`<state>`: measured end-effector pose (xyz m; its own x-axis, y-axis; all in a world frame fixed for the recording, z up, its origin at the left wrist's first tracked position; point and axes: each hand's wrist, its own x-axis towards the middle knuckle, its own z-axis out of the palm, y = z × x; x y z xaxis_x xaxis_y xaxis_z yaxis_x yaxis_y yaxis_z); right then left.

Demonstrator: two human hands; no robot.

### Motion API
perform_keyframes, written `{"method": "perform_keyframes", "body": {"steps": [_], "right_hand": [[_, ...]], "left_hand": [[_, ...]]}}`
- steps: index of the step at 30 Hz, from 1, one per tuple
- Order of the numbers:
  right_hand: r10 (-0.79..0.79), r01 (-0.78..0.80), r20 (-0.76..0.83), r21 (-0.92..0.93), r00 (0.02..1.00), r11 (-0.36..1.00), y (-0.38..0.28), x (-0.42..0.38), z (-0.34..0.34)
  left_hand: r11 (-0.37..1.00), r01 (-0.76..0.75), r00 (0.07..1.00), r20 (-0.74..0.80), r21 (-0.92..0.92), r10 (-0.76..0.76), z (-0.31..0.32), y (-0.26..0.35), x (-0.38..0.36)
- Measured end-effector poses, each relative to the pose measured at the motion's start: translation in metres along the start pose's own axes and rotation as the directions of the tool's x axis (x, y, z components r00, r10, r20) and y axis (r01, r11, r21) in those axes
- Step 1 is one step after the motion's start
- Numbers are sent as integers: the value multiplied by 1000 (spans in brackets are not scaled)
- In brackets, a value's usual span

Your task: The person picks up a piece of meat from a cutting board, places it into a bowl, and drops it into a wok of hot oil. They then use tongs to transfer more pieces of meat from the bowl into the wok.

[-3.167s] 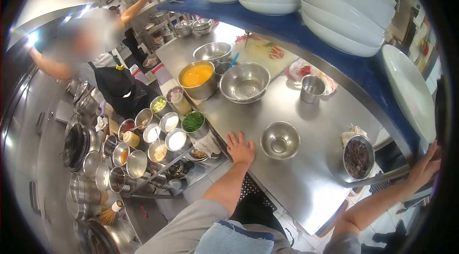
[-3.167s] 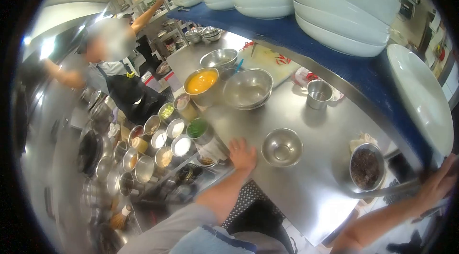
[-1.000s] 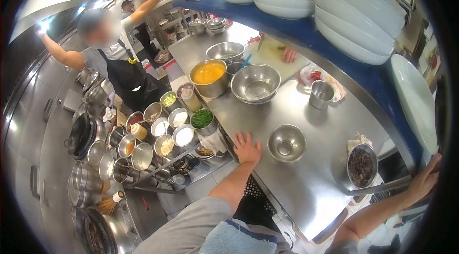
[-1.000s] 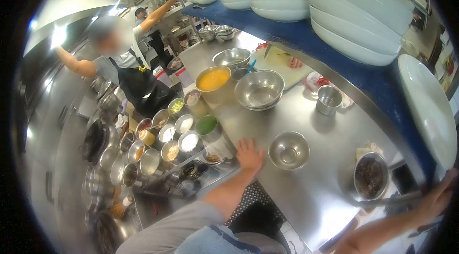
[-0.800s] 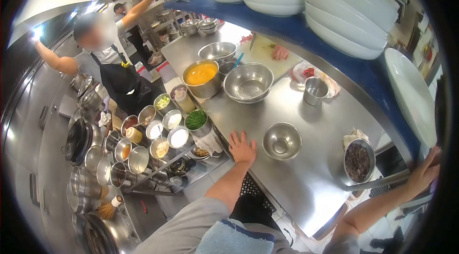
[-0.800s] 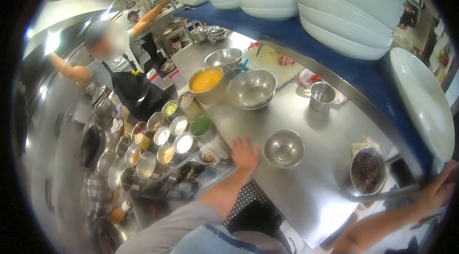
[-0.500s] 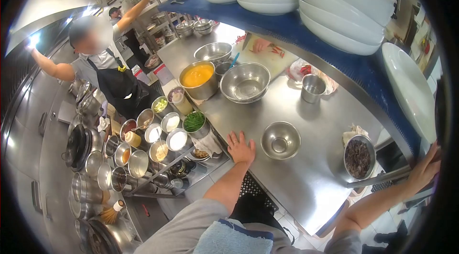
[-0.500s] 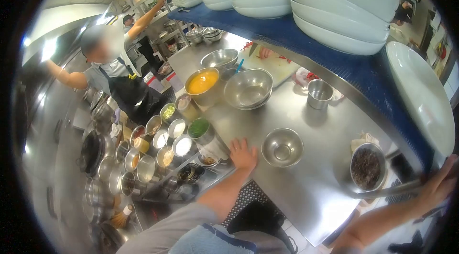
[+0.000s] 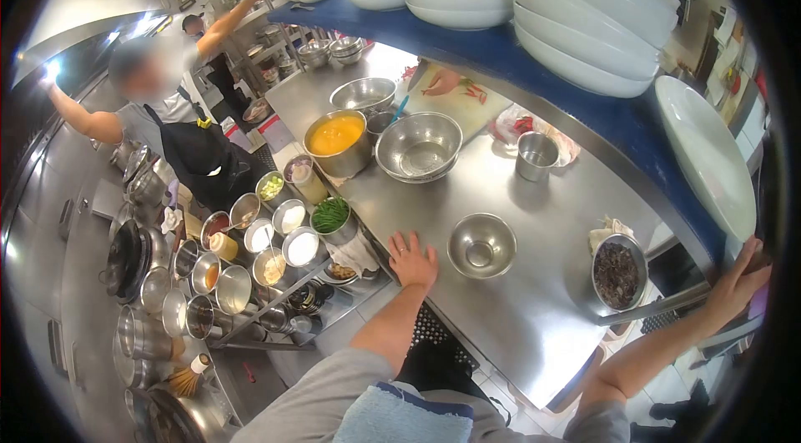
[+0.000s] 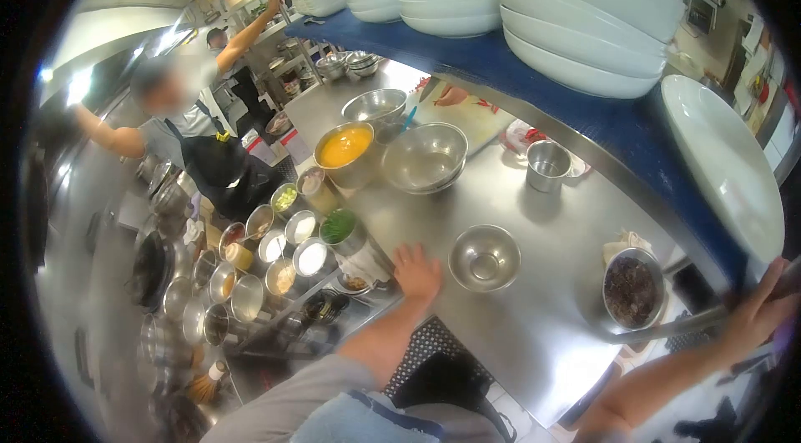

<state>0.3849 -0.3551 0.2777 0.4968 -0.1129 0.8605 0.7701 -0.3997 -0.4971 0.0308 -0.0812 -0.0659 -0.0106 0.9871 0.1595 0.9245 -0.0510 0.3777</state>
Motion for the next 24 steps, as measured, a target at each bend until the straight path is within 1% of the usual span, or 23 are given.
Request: {"method": "perform_keyframes", "body": {"steps": [3, 6, 9, 11, 16, 21, 24], "right_hand": [[-126, 119, -49, -126, 991, 985, -5, 2, -1], [-232, 218, -86, -143, 969, 965, -12, 3, -1], [-185, 177, -65, -107, 981, 978, -15, 1, -1], [-177, 165, -65, -157, 982, 974, -16, 0, -1], [-127, 121, -28, -166, 991, 979, -9, 3, 1], [-147, 143, -10, -156, 989, 977, -17, 6, -8], [-164, 161, -2, -172, 986, 972, -25, -1, -8]], "left_hand": [[1000, -6, 1000, -10, -7, 6, 0, -1, 0], [1000, -5, 1000, -19, -28, 4, 0, 0, -1], [999, -18, 999, -37, -36, 16, 1, -2, -2], [999, -23, 998, -55, -40, 21, 1, -4, -3], [999, 2, 1000, 10, -43, -1, -2, 0, -3], [999, 40, 997, 68, 7, -41, -7, 0, 3], [998, 41, 999, 25, -53, -39, -5, -1, 1]]}}
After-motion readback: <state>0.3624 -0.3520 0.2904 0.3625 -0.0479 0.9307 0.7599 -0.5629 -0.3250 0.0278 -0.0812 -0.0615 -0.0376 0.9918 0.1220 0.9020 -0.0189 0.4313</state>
